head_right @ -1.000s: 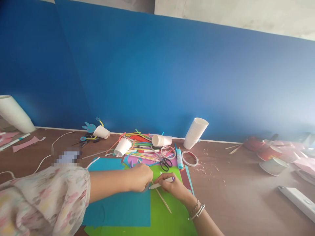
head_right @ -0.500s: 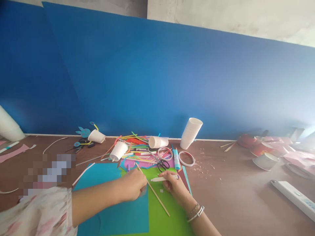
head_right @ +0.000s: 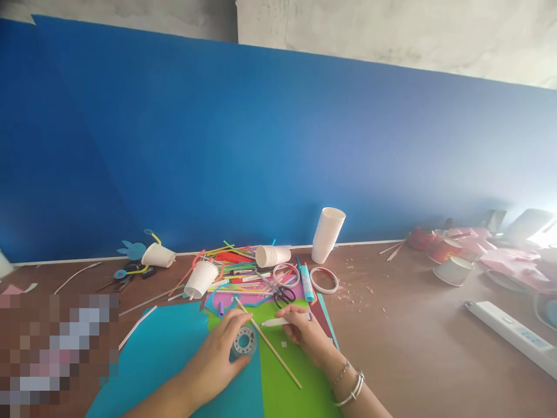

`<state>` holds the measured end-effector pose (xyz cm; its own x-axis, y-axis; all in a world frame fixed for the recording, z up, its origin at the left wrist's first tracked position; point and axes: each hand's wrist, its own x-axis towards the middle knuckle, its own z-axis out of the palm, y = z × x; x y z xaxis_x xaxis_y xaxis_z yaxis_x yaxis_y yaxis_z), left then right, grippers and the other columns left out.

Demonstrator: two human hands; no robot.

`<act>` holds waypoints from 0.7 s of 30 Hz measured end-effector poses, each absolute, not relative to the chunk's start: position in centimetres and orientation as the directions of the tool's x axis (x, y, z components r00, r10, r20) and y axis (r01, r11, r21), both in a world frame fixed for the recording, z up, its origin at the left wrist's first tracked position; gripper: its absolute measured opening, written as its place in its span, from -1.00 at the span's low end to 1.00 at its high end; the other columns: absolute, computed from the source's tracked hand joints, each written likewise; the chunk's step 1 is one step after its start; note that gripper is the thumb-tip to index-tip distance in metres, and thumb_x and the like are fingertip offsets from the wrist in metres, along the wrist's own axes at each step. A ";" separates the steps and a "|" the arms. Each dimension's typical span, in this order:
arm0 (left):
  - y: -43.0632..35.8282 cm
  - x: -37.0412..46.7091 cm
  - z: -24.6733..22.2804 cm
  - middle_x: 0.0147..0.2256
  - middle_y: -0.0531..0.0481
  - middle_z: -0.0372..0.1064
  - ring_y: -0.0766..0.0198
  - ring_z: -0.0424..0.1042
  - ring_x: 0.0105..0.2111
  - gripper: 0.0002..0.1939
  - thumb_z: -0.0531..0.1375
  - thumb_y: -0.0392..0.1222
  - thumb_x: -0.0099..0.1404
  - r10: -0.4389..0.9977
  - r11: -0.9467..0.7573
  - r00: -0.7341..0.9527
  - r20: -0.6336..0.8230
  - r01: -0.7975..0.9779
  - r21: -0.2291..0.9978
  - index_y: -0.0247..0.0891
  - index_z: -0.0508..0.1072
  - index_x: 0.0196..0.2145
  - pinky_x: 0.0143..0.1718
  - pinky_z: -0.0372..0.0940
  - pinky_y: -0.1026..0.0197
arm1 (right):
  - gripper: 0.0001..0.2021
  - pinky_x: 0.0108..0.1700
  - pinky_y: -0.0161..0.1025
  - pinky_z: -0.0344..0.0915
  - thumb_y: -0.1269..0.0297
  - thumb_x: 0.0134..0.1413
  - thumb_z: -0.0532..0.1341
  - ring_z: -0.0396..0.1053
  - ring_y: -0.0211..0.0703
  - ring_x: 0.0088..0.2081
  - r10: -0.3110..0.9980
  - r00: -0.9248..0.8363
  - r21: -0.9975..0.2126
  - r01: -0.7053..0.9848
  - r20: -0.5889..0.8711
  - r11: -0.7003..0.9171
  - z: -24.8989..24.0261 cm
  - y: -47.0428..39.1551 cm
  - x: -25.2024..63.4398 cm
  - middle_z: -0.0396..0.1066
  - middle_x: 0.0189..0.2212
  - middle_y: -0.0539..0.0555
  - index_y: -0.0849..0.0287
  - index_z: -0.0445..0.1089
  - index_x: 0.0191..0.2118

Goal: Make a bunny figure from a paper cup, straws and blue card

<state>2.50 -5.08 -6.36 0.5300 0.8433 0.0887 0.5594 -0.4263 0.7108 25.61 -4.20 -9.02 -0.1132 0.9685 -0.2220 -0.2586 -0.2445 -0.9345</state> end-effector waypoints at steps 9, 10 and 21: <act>-5.0 2.2 -6.6 0.12 -0.12 0.21 0.06 0.17 0.16 -0.36 0.12 -0.35 0.11 0.886 -0.385 0.445 0.132 0.544 0.746 -0.12 0.16 0.16 0.17 0.13 0.00 | -0.66 -0.57 -0.39 0.06 0.00 -0.06 0.30 0.19 -0.38 -0.63 0.974 -0.091 -0.960 -0.173 -0.205 -0.219 -8.4 -4.6 25.1 0.35 -0.67 -0.04 0.24 0.42 -0.43; -5.1 1.9 -6.3 0.13 -0.13 0.19 0.05 0.17 0.16 -0.35 0.12 -0.34 0.11 0.893 -0.384 0.425 0.146 0.553 0.739 -0.11 0.14 0.17 0.16 0.15 -0.02 | -0.65 -0.60 -0.40 -0.01 -0.01 -0.07 0.30 0.12 -0.41 -0.67 0.978 -0.060 -0.967 -0.146 -0.202 -0.209 -8.4 -4.6 25.0 0.27 -0.74 -0.09 0.23 0.40 -0.48; -9.7 -0.1 -9.1 0.23 -0.03 0.05 0.01 0.20 0.15 -0.18 0.16 -0.42 0.00 0.809 -0.375 0.588 -0.019 0.540 0.753 0.05 0.10 0.20 0.02 0.30 0.17 | -0.68 -0.62 -0.39 0.04 0.01 -0.13 0.30 0.18 -0.37 -0.68 0.973 -0.028 -0.966 -0.112 -0.230 -0.232 -8.3 -4.1 24.3 0.36 -0.71 -0.06 0.19 0.33 -0.50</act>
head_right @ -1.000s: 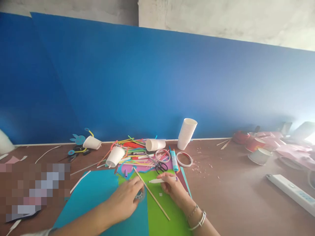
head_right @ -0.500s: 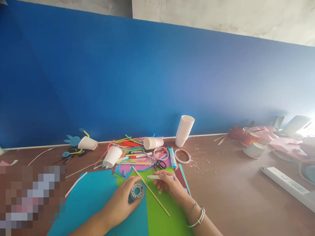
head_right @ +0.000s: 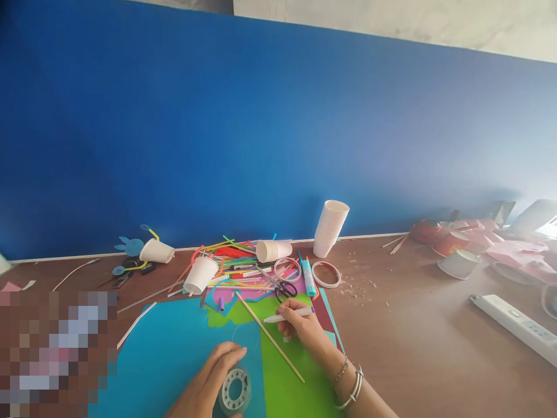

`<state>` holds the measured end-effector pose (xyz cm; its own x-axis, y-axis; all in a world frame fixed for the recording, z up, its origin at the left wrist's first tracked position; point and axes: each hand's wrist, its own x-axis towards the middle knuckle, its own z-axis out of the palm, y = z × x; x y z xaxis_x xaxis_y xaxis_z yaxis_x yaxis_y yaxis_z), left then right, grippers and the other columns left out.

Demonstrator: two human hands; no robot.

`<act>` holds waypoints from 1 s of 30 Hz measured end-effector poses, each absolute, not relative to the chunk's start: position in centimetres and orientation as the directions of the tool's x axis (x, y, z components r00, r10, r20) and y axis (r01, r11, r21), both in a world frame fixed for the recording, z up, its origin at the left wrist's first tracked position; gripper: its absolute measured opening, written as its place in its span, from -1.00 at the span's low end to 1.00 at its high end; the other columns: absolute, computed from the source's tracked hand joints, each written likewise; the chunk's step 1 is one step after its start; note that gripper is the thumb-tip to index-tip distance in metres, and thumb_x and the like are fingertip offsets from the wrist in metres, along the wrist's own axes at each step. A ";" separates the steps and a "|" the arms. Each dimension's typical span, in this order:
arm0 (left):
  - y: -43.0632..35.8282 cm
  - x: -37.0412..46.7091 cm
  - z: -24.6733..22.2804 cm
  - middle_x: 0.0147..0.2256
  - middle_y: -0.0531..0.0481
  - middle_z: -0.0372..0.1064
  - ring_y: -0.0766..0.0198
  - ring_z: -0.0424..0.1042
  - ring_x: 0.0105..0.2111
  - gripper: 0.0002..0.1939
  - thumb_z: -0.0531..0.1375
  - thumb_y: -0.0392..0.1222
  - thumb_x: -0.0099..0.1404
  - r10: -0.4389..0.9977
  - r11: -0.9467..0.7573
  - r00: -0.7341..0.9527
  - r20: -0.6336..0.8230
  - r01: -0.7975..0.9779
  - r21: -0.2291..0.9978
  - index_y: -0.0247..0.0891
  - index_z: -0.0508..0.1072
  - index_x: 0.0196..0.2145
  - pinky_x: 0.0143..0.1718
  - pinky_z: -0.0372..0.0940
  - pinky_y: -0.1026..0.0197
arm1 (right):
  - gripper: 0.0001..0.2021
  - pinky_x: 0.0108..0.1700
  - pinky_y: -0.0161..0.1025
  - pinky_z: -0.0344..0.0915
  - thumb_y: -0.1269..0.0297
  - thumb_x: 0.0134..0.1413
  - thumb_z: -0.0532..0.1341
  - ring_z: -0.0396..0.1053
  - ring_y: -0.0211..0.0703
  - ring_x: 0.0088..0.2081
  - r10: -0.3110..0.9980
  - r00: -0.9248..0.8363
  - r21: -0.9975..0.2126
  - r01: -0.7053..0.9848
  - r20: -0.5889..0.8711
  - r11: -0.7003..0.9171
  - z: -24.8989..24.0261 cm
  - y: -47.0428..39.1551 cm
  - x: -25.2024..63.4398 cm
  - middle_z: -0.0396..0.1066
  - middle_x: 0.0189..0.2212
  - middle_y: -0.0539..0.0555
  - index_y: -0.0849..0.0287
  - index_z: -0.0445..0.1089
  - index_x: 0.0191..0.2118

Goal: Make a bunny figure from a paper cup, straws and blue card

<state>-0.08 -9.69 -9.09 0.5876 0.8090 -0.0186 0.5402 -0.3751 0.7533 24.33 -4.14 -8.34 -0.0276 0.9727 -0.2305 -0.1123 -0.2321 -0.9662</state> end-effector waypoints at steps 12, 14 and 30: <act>-9.4 0.6 -9.5 0.23 -0.19 0.05 -0.06 0.04 0.23 -0.16 0.33 -0.32 -0.04 0.847 -0.256 0.528 -0.067 0.513 0.819 -0.16 0.12 0.18 0.17 0.16 0.00 | -0.68 -0.61 -0.39 0.02 0.01 -0.11 0.30 0.16 -0.38 -0.68 0.972 -0.037 -0.969 -0.083 -0.231 -0.234 -8.3 -4.5 24.4 0.34 -0.73 -0.08 0.19 0.33 -0.50; -9.5 0.3 -9.5 0.24 -0.20 0.03 -0.08 0.03 0.24 -0.13 0.33 -0.35 -0.09 0.846 -0.234 0.523 -0.108 0.546 0.805 -0.17 0.12 0.18 0.18 0.14 -0.01 | -0.66 -0.60 -0.38 0.03 -0.01 -0.13 0.30 0.16 -0.38 -0.68 0.971 -0.042 -0.967 -0.094 -0.235 -0.238 -8.3 -4.6 24.5 0.34 -0.72 -0.08 0.19 0.33 -0.50; -9.2 1.9 -6.5 0.07 -0.18 0.24 -0.04 0.23 0.11 -0.39 0.29 -0.34 -0.08 0.884 -0.142 0.431 -0.180 0.615 0.776 -0.21 0.38 0.00 0.12 0.20 0.06 | -0.70 -0.59 -0.39 0.01 0.03 -0.05 0.29 0.17 -0.38 -0.66 0.976 -0.053 -0.971 -0.105 -0.211 -0.216 -8.8 -4.6 24.8 0.34 -0.70 -0.08 0.19 0.34 -0.48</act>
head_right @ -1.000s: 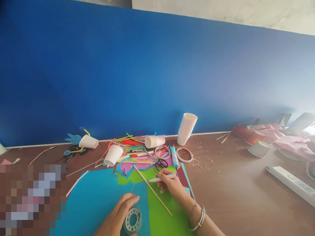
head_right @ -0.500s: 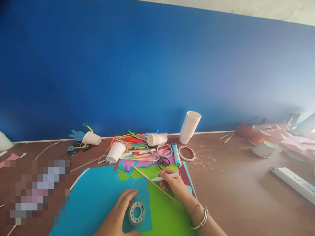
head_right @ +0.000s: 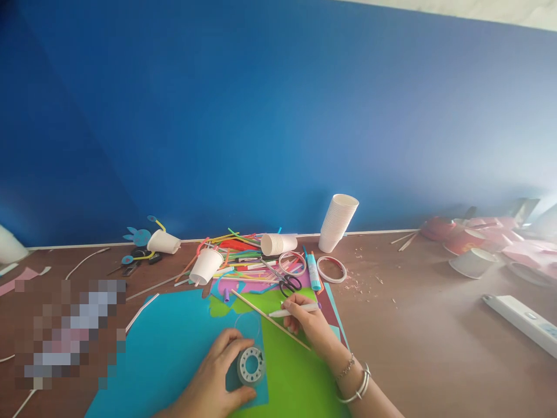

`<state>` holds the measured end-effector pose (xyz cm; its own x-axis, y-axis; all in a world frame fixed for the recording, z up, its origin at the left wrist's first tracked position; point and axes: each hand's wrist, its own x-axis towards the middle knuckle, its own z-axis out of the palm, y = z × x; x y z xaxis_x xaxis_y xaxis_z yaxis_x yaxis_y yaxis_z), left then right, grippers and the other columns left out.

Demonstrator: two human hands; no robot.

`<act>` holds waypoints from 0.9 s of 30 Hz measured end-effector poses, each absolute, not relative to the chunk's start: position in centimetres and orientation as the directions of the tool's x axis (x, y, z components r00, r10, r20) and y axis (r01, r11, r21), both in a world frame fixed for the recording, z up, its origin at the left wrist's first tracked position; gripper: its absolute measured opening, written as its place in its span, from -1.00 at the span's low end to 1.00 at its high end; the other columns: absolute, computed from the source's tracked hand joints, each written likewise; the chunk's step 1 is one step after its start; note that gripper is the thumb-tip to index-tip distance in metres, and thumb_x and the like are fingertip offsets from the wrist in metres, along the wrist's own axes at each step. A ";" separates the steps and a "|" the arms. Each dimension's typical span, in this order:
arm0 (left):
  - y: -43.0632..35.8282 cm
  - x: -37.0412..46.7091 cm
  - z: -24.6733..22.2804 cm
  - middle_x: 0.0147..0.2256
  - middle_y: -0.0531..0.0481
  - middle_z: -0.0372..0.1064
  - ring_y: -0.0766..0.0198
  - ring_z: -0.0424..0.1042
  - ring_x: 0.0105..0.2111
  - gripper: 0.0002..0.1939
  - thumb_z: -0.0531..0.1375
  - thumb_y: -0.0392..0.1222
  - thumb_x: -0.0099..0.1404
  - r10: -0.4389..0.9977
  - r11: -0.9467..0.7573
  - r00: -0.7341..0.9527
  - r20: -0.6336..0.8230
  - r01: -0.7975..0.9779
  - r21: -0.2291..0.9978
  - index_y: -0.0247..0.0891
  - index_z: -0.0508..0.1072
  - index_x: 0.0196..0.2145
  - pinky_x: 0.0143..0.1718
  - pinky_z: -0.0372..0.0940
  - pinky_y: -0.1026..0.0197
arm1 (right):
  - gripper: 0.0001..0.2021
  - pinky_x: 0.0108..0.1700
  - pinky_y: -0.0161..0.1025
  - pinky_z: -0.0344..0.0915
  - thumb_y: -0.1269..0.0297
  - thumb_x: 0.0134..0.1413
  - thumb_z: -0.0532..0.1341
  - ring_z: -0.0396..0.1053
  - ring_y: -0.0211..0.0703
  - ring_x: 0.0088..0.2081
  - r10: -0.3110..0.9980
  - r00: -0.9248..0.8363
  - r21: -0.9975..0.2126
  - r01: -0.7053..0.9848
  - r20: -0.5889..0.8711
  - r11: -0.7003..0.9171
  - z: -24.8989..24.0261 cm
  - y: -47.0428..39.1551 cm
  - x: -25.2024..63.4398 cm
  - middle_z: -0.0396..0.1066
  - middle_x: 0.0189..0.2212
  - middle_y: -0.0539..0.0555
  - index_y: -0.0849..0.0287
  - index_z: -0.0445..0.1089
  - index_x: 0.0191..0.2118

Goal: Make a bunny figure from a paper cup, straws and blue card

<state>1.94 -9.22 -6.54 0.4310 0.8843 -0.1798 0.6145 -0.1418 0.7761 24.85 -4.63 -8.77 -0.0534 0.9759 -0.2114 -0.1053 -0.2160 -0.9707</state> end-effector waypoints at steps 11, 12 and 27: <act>-9.3 1.5 -7.7 0.08 -0.26 0.24 -0.03 0.26 0.10 -0.48 0.18 -0.32 0.03 0.904 -0.256 0.425 -0.046 0.625 0.738 -0.31 0.36 0.01 0.09 0.25 0.05 | -0.69 -0.61 -0.38 0.00 0.01 -0.04 0.28 0.17 -0.37 -0.67 0.978 -0.043 -0.975 -0.083 -0.202 -0.205 -8.6 -4.6 24.8 0.33 -0.71 -0.09 0.17 0.32 -0.48; -9.3 1.5 -7.8 0.08 -0.26 0.25 -0.02 0.27 0.09 -0.47 0.18 -0.32 0.04 0.905 -0.266 0.424 -0.032 0.623 0.735 -0.30 0.35 0.02 0.08 0.26 0.05 | -0.69 -0.61 -0.38 0.01 0.01 -0.04 0.28 0.18 -0.36 -0.66 0.978 -0.042 -0.975 -0.082 -0.206 -0.209 -8.6 -4.6 24.8 0.34 -0.70 -0.09 0.17 0.32 -0.47; -9.2 1.4 -7.3 0.14 -0.19 0.17 -0.04 0.22 0.12 -0.47 0.25 -0.26 0.06 0.908 -0.155 0.399 -0.125 0.598 0.786 -0.21 0.38 0.03 0.13 0.19 0.00 | -0.72 -0.56 -0.33 0.02 0.02 -0.09 0.32 0.19 -0.31 -0.61 0.972 -0.053 -0.964 -0.131 -0.227 -0.232 -8.6 -4.8 25.1 0.34 -0.64 -0.05 0.16 0.43 -0.40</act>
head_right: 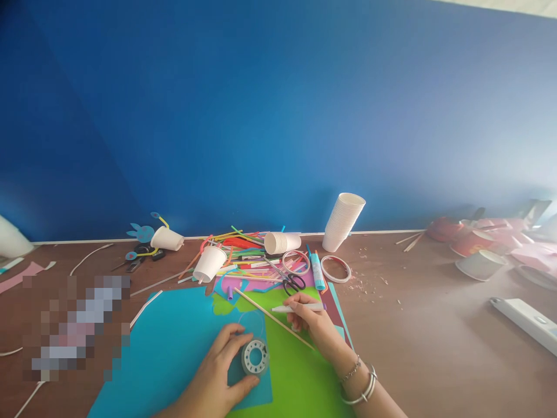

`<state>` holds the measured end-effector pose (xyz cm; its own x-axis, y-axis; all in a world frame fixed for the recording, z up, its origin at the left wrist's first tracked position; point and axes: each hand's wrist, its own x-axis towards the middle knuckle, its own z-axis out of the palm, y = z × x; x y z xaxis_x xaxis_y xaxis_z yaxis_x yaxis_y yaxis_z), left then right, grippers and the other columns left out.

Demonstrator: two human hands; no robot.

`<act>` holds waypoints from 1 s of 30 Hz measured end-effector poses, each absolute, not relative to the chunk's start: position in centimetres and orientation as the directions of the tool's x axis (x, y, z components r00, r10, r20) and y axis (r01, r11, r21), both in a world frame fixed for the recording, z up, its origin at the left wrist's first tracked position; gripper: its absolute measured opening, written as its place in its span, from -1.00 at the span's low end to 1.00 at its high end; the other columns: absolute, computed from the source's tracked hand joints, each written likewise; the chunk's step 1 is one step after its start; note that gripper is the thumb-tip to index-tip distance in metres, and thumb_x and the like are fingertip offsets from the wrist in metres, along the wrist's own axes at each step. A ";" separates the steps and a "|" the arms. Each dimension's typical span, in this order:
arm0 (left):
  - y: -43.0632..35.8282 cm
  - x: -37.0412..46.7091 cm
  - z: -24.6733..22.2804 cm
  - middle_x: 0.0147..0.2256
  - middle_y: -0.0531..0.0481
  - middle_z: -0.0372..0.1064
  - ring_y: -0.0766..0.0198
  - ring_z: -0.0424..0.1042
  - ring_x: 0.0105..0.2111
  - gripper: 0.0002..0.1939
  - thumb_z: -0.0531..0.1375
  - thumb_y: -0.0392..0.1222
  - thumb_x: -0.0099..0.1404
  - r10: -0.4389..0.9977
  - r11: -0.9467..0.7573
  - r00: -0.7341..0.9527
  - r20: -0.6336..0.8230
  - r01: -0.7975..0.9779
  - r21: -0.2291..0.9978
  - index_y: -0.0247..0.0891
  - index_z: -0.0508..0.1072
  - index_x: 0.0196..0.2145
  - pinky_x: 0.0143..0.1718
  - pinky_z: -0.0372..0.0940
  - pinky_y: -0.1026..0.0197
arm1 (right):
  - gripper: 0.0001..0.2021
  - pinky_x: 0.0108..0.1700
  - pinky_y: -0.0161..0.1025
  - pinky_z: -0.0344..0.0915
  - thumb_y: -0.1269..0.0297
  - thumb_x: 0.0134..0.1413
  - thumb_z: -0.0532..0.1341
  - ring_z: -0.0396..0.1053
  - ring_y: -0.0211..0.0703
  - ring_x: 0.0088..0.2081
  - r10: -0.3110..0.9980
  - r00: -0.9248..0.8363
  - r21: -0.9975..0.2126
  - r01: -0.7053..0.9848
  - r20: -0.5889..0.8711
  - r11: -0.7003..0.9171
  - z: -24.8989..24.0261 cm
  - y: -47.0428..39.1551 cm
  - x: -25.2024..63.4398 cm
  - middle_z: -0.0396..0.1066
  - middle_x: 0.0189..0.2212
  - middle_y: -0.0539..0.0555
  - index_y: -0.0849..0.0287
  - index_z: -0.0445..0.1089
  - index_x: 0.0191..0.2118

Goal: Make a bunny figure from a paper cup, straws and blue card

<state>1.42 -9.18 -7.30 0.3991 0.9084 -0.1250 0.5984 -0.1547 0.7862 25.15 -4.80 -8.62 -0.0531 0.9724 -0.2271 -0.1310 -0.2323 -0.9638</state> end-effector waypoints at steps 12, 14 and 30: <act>-9.1 1.3 -7.7 0.16 -0.20 0.14 0.00 0.20 0.14 -0.40 0.19 -0.22 0.13 0.892 -0.201 0.439 -0.110 0.601 0.774 -0.22 0.27 0.15 0.14 0.18 0.05 | -0.68 -0.50 -0.30 0.08 -0.02 -0.09 0.29 0.20 -0.27 -0.58 0.981 -0.068 -0.980 -0.065 -0.182 -0.186 -7.9 -5.0 25.3 0.31 -0.63 -0.04 0.16 0.43 -0.39; -9.0 1.4 -7.8 0.20 -0.21 0.09 -0.05 0.15 0.17 -0.32 0.24 -0.21 0.07 0.896 -0.162 0.421 -0.139 0.603 0.781 -0.23 0.23 0.17 0.15 0.16 0.02 | -0.69 -0.46 -0.29 0.13 -0.01 -0.06 0.28 0.19 -0.26 -0.55 0.989 -0.065 -0.991 -0.003 -0.133 -0.134 -7.0 -5.4 25.2 0.28 -0.62 -0.06 0.15 0.43 -0.35; -8.4 2.2 -7.5 -0.08 -0.04 0.23 0.17 0.30 -0.11 -0.57 0.24 -0.22 0.08 0.891 -0.200 0.449 -0.073 0.532 0.823 -0.14 0.38 -0.05 -0.07 0.24 0.20 | -0.83 -0.38 -0.27 0.20 0.50 -0.06 0.12 0.29 -0.17 -0.42 0.859 -0.503 -0.653 0.618 0.100 0.438 -3.4 -9.3 21.0 0.38 -0.43 0.02 0.08 0.30 -0.34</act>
